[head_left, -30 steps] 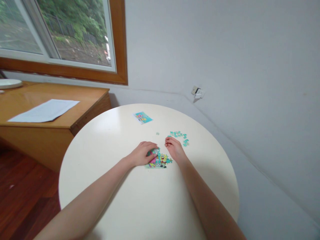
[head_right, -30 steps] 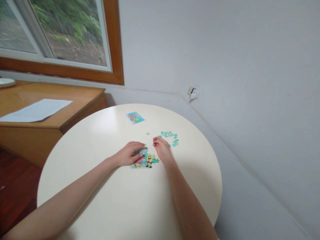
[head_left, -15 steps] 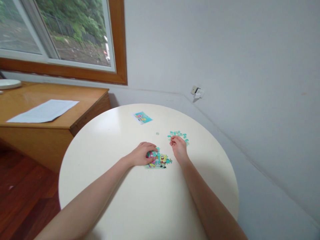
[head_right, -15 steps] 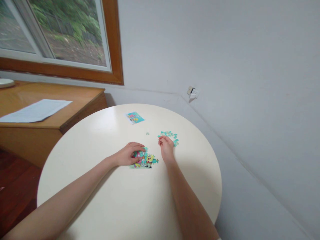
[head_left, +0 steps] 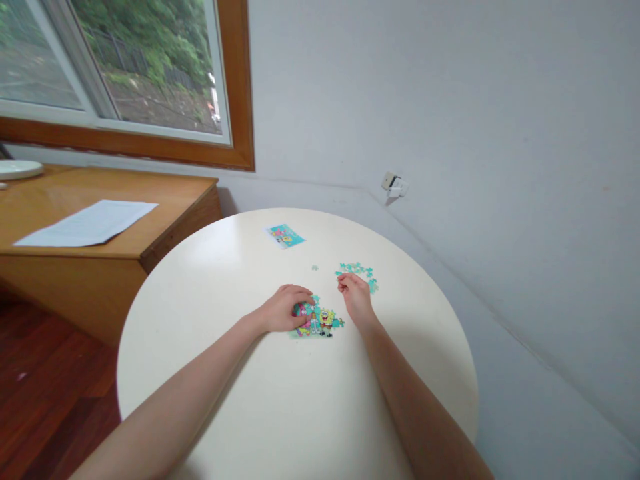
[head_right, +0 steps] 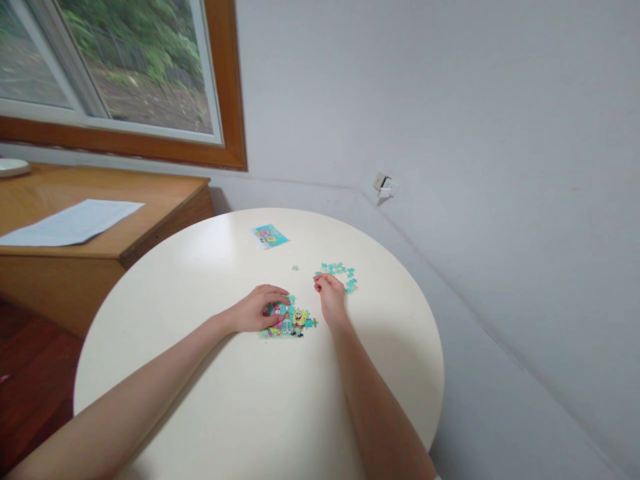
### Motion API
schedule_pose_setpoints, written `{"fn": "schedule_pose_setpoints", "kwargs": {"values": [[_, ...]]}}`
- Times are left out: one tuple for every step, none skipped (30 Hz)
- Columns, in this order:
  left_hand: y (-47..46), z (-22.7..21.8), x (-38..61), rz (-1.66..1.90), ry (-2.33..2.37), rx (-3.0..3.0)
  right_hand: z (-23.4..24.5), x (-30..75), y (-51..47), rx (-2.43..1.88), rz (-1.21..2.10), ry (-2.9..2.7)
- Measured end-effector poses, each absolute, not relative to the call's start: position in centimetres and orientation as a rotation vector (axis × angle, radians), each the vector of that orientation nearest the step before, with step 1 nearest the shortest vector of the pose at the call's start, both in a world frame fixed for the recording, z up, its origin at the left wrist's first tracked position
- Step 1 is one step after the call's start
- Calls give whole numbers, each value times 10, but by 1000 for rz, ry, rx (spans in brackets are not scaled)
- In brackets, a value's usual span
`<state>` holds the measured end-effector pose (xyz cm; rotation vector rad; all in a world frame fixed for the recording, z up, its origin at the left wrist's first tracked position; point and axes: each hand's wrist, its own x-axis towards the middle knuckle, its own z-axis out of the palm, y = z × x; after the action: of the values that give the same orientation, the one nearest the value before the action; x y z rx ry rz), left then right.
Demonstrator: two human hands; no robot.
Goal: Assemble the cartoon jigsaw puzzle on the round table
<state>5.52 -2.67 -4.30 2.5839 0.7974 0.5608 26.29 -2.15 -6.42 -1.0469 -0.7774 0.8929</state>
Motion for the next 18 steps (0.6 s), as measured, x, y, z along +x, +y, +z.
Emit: {"fn": "schedule_pose_setpoints", "kwargs": {"values": [[-27,-43,55,568,791,2585,-64,263,-22,-1048,893,-776],[-27,-43,55,576,785,2585,-64,263,-22,-1050,891,-777],[-27,-43,55,585,780,2585,-64,262,-22,-1054,889,-780],[-27,-43,55,591,778,2583,-64,262,-23,-1056,888,-785],[-27,-43,55,593,778,2580,-64,262,-23,-1057,888,-791],[-27,-43,55,592,780,2577,-64,262,-23,-1057,889,-796],[-27,-43,55,590,782,2574,-63,262,-23,-1060,890,-800],[-27,-43,55,589,782,2572,-64,262,-23,-1064,889,-805],[-27,-43,55,589,780,2571,-64,262,-23,-1071,887,-810],[-27,-43,55,589,779,2570,-64,262,-23,-1080,884,-814],[-27,-43,55,589,780,2570,-64,262,-23,-1087,881,-816],[-27,-42,55,587,785,2568,-64,262,-23,-1091,880,-817],[-27,-42,55,581,792,2566,-64,262,-23,-1093,882,-818],[-27,-42,55,575,797,2565,-64,262,-23,-1093,885,-818],[-27,-42,55,569,799,2565,-64,262,-23,-1094,889,-819],[-27,-43,55,567,798,2566,-64,262,-23,-1093,892,-820],[-27,-43,55,571,794,2568,-64,262,-23,-1091,893,-820],[-26,-43,55,576,788,2569,-64,262,-23,-1089,895,-818]]}}
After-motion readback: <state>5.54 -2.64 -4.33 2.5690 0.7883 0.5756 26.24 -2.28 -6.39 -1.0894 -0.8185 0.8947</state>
